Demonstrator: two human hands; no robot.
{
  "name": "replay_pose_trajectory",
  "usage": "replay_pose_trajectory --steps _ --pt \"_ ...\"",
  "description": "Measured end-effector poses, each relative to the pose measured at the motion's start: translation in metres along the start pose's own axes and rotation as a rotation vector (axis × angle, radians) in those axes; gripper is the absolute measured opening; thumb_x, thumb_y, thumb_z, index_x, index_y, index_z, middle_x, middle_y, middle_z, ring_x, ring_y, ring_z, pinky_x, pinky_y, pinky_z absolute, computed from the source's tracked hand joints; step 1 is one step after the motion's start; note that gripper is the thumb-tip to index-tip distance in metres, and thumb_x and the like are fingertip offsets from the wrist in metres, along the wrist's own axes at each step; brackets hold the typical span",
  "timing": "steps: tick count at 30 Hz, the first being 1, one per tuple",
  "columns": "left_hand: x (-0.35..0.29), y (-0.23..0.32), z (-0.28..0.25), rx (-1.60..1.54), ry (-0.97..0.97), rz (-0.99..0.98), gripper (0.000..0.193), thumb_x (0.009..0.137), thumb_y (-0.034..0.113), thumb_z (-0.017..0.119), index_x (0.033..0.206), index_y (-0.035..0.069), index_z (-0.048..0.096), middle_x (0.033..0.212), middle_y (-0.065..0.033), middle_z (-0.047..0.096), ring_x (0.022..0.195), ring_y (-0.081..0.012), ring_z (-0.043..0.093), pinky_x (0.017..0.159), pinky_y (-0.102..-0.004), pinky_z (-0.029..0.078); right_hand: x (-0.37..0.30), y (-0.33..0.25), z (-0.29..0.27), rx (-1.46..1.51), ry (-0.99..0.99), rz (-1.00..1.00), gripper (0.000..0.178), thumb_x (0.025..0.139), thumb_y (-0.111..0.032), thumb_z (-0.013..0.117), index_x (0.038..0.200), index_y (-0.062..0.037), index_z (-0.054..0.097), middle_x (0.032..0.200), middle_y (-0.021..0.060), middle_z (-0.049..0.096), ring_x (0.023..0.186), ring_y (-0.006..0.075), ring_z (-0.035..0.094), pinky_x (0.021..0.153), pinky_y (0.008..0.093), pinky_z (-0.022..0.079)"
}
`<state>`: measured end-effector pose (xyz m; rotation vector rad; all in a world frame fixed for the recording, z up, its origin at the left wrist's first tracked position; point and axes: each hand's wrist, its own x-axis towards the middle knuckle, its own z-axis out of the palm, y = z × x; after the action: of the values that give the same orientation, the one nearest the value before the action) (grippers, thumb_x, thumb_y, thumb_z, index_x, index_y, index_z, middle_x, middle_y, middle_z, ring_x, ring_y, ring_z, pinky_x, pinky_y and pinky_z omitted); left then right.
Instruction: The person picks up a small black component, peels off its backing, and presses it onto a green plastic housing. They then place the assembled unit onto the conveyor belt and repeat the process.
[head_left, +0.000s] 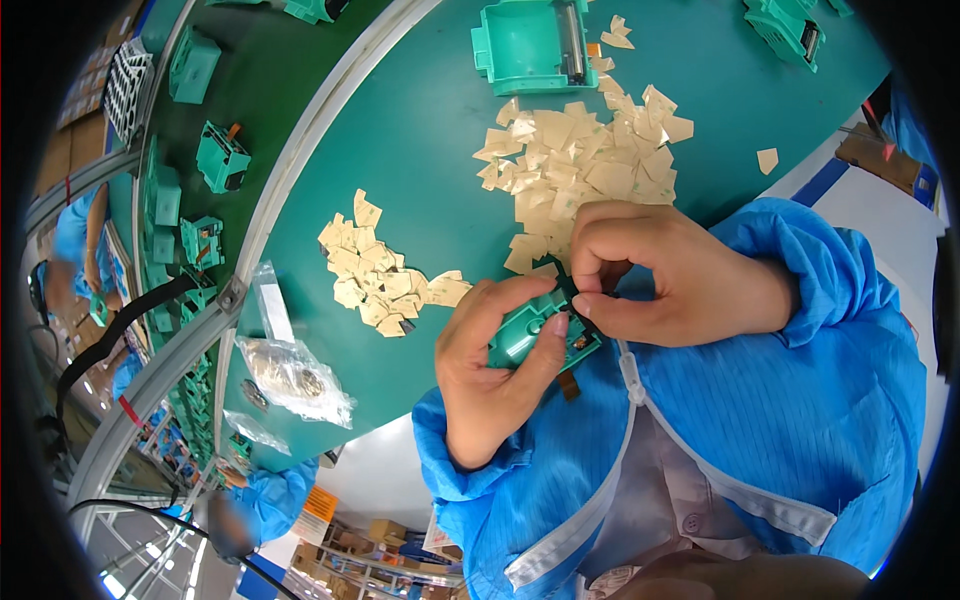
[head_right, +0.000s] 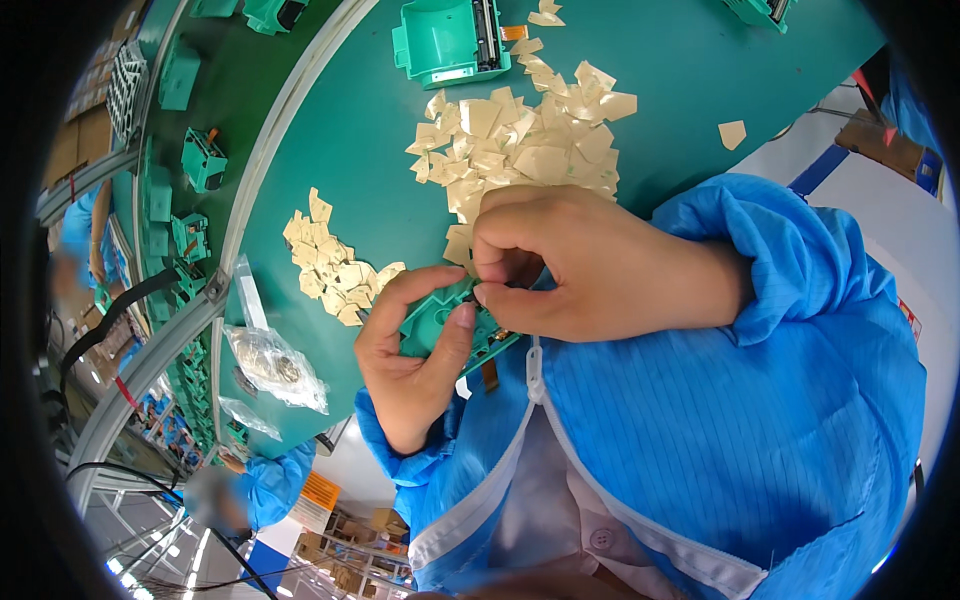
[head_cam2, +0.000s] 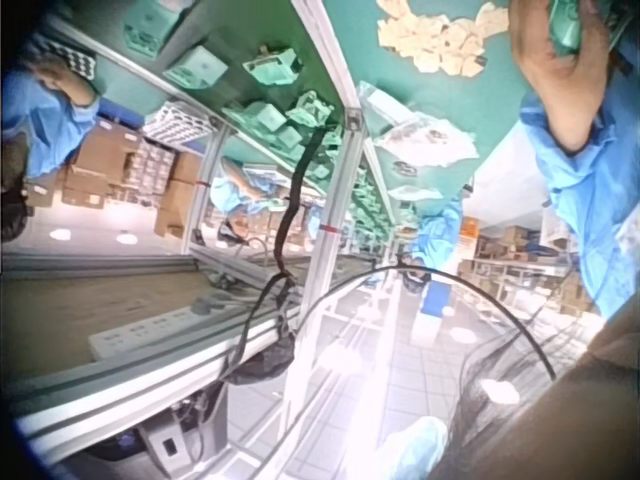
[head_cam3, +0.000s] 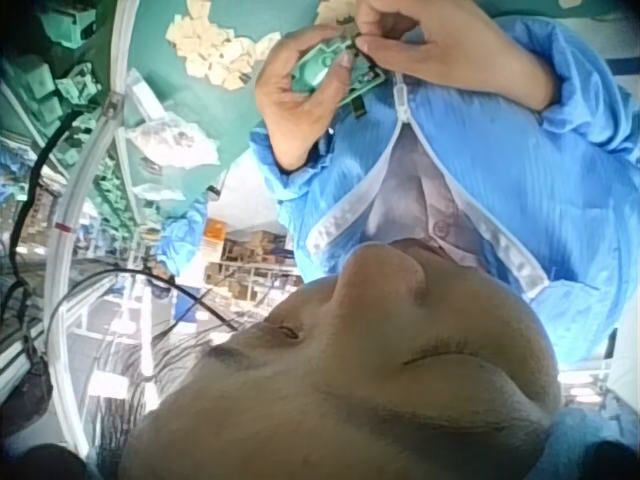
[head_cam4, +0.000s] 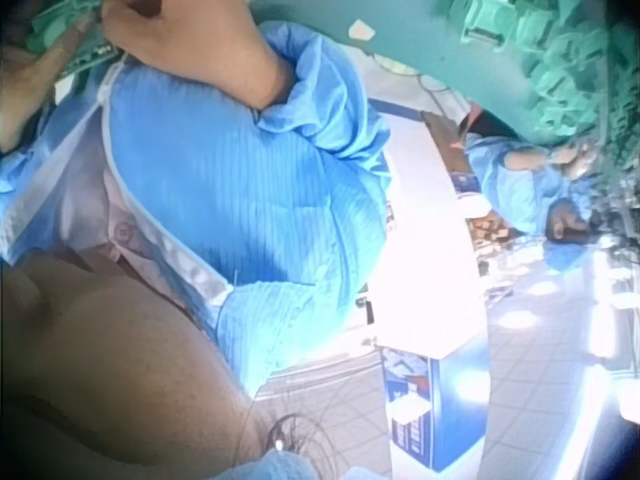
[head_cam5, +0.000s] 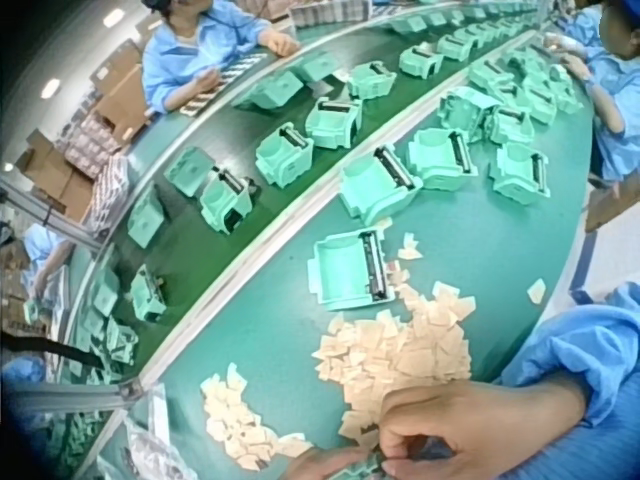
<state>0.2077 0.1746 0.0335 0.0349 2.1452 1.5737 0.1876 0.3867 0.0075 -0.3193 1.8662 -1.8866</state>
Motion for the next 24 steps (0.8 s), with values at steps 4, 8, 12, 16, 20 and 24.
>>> replay_pose_trajectory --steps 4,8,12,16,20,24 --pt "0.001 -0.005 0.001 -0.04 0.001 -0.001 0.023 0.086 -0.002 0.069 0.109 -0.001 0.066 0.1 -0.0058 0.067 0.089 -0.0099 0.06 0.081 -0.0235 0.047 0.0 0.002 -0.003 0.013 -0.004 0.003 0.014 0.081 -0.006 0.068 0.079 -0.0013 0.055 0.078 0.0079 0.058 0.068 0.0183 0.06 0.059 0.0305 0.048" --pt "0.003 -0.01 0.005 -0.119 0.038 0.021 0.025 0.081 -0.002 0.074 0.105 0.001 0.068 0.094 -0.0081 0.066 0.082 -0.013 0.061 0.074 -0.025 0.047 0.001 -0.002 -0.006 0.006 -0.081 0.086 0.01 0.082 0.001 0.066 0.082 -0.0017 0.056 0.083 0.0065 0.056 0.074 0.0177 0.057 0.063 0.03 0.047" --pt "0.004 -0.008 0.01 -0.203 0.024 0.015 0.027 0.082 -0.004 0.072 0.108 0.0 0.067 0.096 -0.0068 0.065 0.085 -0.0117 0.06 0.077 -0.0244 0.046 -0.001 0.004 -0.006 -0.038 -0.016 -0.015 0.015 0.081 -0.008 0.067 0.08 -0.0021 0.054 0.073 0.0077 0.057 0.064 0.0177 0.056 0.054 0.0316 0.044" --pt "0.004 -0.004 0.01 -0.231 0.003 -0.024 0.029 0.082 -0.005 0.07 0.11 0.001 0.066 0.099 -0.0063 0.065 0.087 -0.011 0.059 0.078 -0.024 0.046 0.0 0.003 -0.009 -0.051 -0.023 -0.015 0.015 0.081 -0.008 0.067 0.079 -0.0023 0.053 0.073 0.0078 0.057 0.062 0.0183 0.054 0.054 0.0324 0.043" --pt "0.006 -0.002 0.011 -0.251 -0.01 -0.009 0.029 0.083 -0.005 0.07 0.111 0.001 0.066 0.1 -0.006 0.065 0.088 -0.0106 0.059 0.079 -0.0235 0.046 0.0 -0.004 -0.015 -0.038 -0.065 0.037 0.012 0.081 -0.004 0.066 0.079 -0.0023 0.054 0.077 0.0072 0.055 0.068 0.019 0.054 0.059 0.0328 0.042" --pt "0.008 0.0 0.015 -0.275 0.003 0.0 0.031 0.081 -0.006 0.07 0.111 0.0 0.065 0.099 -0.0064 0.065 0.089 -0.0105 0.059 0.079 -0.0243 0.046 -0.001 -0.006 -0.018 -0.02 -0.101 0.089 0.011 0.082 0.0 0.066 0.081 -0.0024 0.055 0.08 0.0062 0.053 0.074 0.0189 0.054 0.063 0.0322 0.042"
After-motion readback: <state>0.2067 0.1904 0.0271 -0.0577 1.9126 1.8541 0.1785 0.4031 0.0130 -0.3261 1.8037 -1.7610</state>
